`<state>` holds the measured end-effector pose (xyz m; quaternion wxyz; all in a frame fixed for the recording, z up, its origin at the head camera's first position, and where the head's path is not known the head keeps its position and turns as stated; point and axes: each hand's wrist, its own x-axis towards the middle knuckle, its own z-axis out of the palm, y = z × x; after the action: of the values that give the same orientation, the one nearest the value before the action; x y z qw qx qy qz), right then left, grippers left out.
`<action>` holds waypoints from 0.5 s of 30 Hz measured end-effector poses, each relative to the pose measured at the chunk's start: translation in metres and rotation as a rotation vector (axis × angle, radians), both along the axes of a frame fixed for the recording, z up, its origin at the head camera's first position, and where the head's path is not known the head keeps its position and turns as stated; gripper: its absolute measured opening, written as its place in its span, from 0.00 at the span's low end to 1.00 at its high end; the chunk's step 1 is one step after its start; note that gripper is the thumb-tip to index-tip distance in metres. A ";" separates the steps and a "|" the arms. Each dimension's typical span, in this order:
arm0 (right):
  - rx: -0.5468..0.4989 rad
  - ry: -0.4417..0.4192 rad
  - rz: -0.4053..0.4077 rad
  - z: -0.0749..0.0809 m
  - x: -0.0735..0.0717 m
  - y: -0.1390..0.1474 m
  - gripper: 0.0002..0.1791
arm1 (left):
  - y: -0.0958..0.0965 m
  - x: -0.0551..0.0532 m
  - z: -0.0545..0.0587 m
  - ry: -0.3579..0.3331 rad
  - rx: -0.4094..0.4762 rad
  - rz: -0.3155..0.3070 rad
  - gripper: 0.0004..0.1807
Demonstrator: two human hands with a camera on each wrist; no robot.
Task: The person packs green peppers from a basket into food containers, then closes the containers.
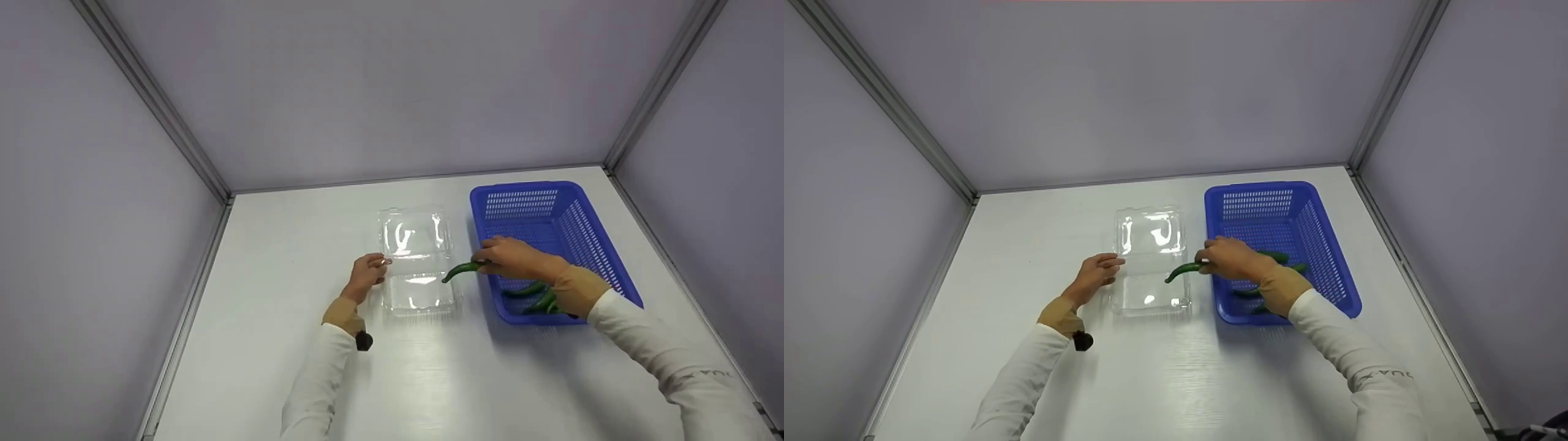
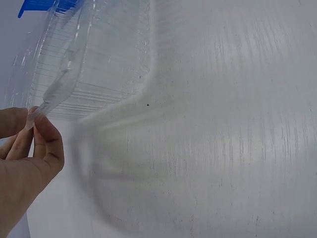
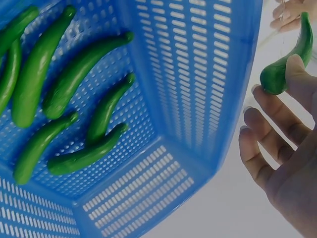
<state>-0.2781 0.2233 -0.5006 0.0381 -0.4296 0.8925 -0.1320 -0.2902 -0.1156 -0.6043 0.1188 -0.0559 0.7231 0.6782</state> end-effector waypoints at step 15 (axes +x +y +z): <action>0.115 -0.095 0.092 -0.007 -0.001 -0.049 0.05 | 0.000 -0.001 -0.001 -0.002 0.006 0.029 0.22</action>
<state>-0.2790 0.1746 -0.5076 0.1109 -0.4605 0.8751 -0.0990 -0.2908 -0.1158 -0.6057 0.1097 -0.0667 0.7200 0.6820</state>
